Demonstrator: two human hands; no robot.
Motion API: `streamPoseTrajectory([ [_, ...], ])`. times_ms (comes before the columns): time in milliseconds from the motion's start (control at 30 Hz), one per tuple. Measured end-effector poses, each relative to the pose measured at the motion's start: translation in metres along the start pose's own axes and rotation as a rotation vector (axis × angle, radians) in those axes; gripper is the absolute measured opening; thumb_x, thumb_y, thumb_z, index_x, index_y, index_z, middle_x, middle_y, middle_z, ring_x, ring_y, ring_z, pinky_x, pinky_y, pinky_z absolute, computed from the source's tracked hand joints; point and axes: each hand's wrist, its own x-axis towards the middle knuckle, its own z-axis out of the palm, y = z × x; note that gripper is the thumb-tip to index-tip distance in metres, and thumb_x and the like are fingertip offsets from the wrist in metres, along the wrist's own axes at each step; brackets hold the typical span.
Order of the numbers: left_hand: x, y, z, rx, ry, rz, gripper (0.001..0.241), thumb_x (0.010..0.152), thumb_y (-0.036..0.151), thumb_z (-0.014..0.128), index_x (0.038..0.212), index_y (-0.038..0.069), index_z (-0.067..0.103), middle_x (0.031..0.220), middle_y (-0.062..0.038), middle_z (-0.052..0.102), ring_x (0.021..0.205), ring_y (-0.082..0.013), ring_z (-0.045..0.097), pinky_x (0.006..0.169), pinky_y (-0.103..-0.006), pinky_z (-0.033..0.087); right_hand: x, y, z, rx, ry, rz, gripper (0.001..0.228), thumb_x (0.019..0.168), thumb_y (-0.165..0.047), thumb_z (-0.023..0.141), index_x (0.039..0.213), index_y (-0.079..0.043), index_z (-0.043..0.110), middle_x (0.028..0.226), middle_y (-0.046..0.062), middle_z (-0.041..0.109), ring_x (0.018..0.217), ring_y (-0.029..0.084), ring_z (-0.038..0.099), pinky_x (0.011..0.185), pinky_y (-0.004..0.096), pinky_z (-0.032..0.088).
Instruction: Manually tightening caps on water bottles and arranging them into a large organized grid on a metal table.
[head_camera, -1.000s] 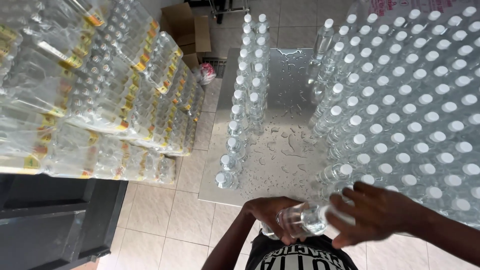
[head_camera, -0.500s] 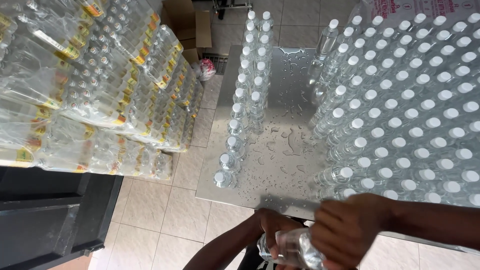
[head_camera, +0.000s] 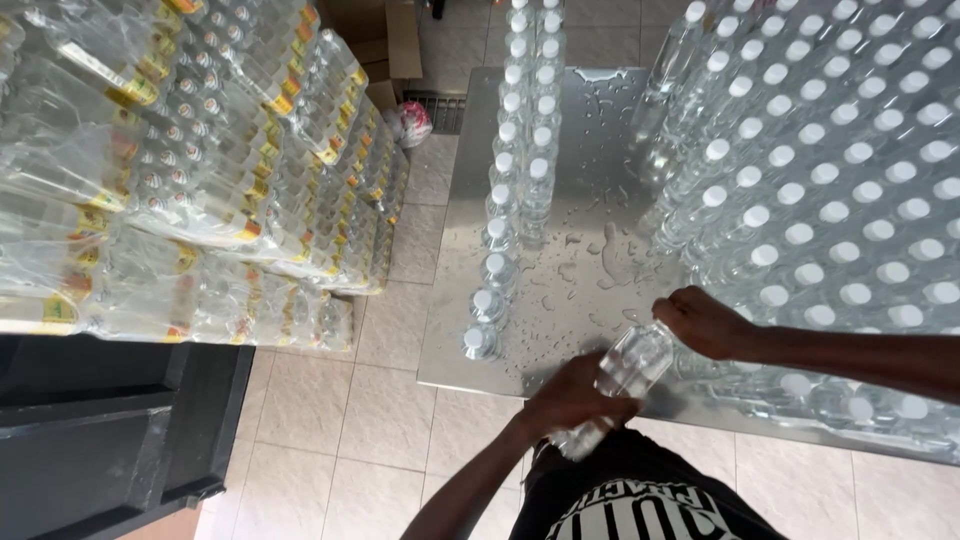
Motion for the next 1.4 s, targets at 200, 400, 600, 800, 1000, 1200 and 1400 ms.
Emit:
streamPoseTrajectory([
  [200, 0.015, -0.013, 0.014, 1.159, 0.654, -0.026, 0.083, 0.086, 0.052, 0.066, 0.153, 0.006, 0.046, 0.110, -0.022, 0.073, 0.096, -0.0454, 0.077, 0.082, -0.0583, 0.064, 0.037, 0.022, 0.010, -0.074, 0.052, 0.126, 0.071, 0.106, -0.038, 0.041, 0.050, 0.005, 0.051, 0.050, 0.027, 0.038, 0.057, 0.029, 0.044, 0.061, 0.052, 0.039],
  [400, 0.018, -0.037, 0.009, 1.894, 0.884, 0.291, 0.071, 0.086, 0.021, 0.078, 0.147, -0.007, 0.056, 0.089, -0.014, 0.065, 0.073, -0.0329, 0.074, 0.065, -0.0479, 0.064, 0.058, 0.118, 0.028, -0.240, -0.055, -0.011, 0.033, 0.102, -0.024, 0.054, 0.080, -0.001, 0.048, 0.053, 0.017, 0.052, 0.051, 0.028, 0.054, 0.051, 0.046, 0.040],
  [600, 0.038, -0.022, -0.027, 1.719, 0.901, 0.272, 0.097, 0.079, 0.030, 0.096, 0.156, -0.002, 0.047, 0.116, -0.024, 0.070, 0.100, -0.0438, 0.077, 0.083, -0.0546, 0.063, 0.066, -0.023, -0.008, -0.240, -0.076, 0.322, 0.087, 0.112, -0.064, 0.031, 0.072, 0.004, 0.068, 0.051, 0.022, 0.067, 0.054, 0.035, 0.073, 0.062, 0.046, 0.059],
  [800, 0.063, -0.028, -0.064, 1.132, 1.041, 0.391, 0.087, 0.095, 0.039, 0.083, 0.158, -0.004, 0.041, 0.124, -0.029, 0.068, 0.111, -0.0479, 0.075, 0.095, -0.0602, 0.062, 0.082, -0.096, -0.008, -0.055, -0.004, 0.093, 0.039, 0.102, -0.030, 0.064, 0.129, -0.001, 0.068, 0.069, 0.021, 0.072, 0.056, 0.029, 0.074, 0.053, 0.043, 0.060],
  [1000, 0.014, -0.059, -0.050, 0.907, 0.809, 0.161, 0.103, 0.100, 0.023, 0.078, 0.174, 0.001, 0.010, 0.175, -0.033, 0.025, 0.151, -0.0536, 0.044, 0.120, -0.0651, 0.045, 0.174, -0.064, 0.028, -0.476, 0.121, -0.222, 0.037, 0.103, -0.028, 0.072, 0.130, -0.004, 0.068, 0.085, 0.019, 0.079, 0.073, 0.034, 0.081, 0.065, 0.046, 0.064],
  [1200, -0.001, -0.125, -0.055, 0.887, 0.654, -0.047, 0.097, 0.101, 0.027, 0.073, 0.176, 0.012, 0.012, 0.177, -0.026, 0.019, 0.151, -0.0560, 0.042, 0.117, -0.0672, 0.049, 0.239, -0.058, 0.024, -0.356, 0.260, -0.299, 0.040, 0.102, -0.028, 0.077, 0.131, -0.001, 0.070, 0.086, 0.023, 0.076, 0.079, 0.039, 0.079, 0.069, 0.054, 0.063],
  [1400, 0.001, -0.125, -0.054, 0.849, 0.662, -0.032, 0.088, 0.101, 0.032, 0.073, 0.174, 0.020, 0.025, 0.177, -0.020, 0.022, 0.144, -0.0525, 0.052, 0.108, -0.0669, 0.056, 0.247, -0.067, 0.037, -0.258, 0.329, -0.253, 0.041, 0.105, -0.025, 0.070, 0.141, -0.007, 0.067, 0.096, 0.021, 0.075, 0.095, 0.040, 0.079, 0.081, 0.055, 0.063],
])
